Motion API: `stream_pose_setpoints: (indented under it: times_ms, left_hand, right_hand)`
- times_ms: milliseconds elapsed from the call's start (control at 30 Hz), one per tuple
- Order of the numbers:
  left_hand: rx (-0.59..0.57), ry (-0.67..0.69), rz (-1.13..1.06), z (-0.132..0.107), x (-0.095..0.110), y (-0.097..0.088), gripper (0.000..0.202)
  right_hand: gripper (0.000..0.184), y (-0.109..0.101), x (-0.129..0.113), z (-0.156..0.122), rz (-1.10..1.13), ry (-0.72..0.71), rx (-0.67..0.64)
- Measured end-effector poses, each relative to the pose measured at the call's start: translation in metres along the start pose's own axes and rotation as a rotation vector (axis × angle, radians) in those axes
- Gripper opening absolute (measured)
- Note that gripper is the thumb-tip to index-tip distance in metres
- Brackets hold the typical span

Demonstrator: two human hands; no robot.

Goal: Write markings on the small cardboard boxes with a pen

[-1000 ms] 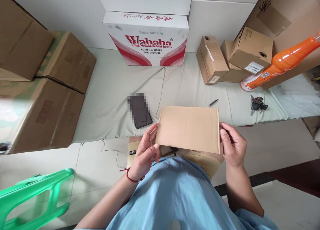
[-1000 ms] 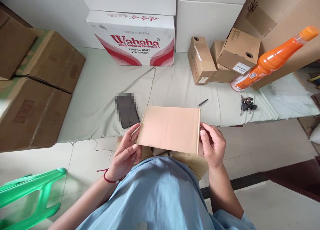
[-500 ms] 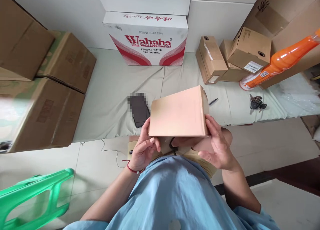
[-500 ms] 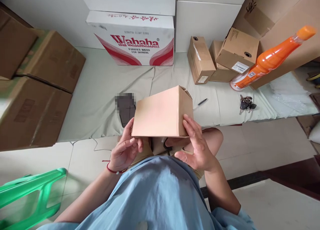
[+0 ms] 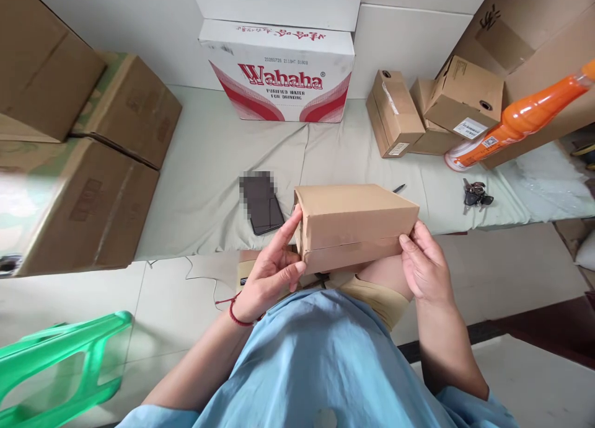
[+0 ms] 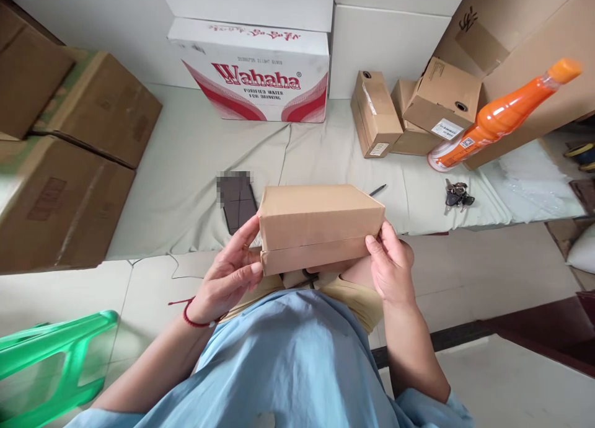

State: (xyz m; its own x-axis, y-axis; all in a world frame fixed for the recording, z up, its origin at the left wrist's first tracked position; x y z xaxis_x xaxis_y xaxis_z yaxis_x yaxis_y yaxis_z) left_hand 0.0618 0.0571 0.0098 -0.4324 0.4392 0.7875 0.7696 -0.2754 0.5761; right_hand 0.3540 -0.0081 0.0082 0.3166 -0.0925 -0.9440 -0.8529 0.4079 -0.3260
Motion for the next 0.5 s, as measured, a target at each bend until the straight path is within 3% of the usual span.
stream_pose_setpoints:
  times_ms: [133, 333, 433, 500]
  left_hand:
    - [-0.039, 0.019, 0.125, -0.014, 0.0, 0.014, 0.09]
    - [-0.255, 0.152, 0.422, -0.016, -0.003, 0.047, 0.071]
    - [-0.284, 0.178, 0.481, -0.015, -0.013, 0.046, 0.066]
    - [-0.262, 0.21, 0.505, -0.014, -0.016, 0.038, 0.062]
  right_hand:
    - [0.045, -0.008, 0.034, 0.003, 0.231, 0.142, 0.063]
    - [0.038, -0.017, 0.072, 0.007, 0.422, 0.17, 0.076]
    - [0.026, -0.017, 0.077, 0.005, 0.495, 0.176, 0.156]
    - [0.033, -0.014, 0.076, 0.003, 0.504, 0.189, 0.189]
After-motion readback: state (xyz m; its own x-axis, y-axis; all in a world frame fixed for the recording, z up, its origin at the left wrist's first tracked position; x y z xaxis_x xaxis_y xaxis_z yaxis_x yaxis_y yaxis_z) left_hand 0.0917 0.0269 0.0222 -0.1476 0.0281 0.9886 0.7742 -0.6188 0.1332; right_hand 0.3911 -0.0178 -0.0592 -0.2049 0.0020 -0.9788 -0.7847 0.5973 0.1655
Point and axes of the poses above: each hand's wrist, its own z-axis towards the middle knuckle, its own y-axis out of the palm, x = y × z, the point moved 7 cm from there along z, towards the middle knuckle, and after that the axes turned 13 degrees about -z, right-handed, at the moved point
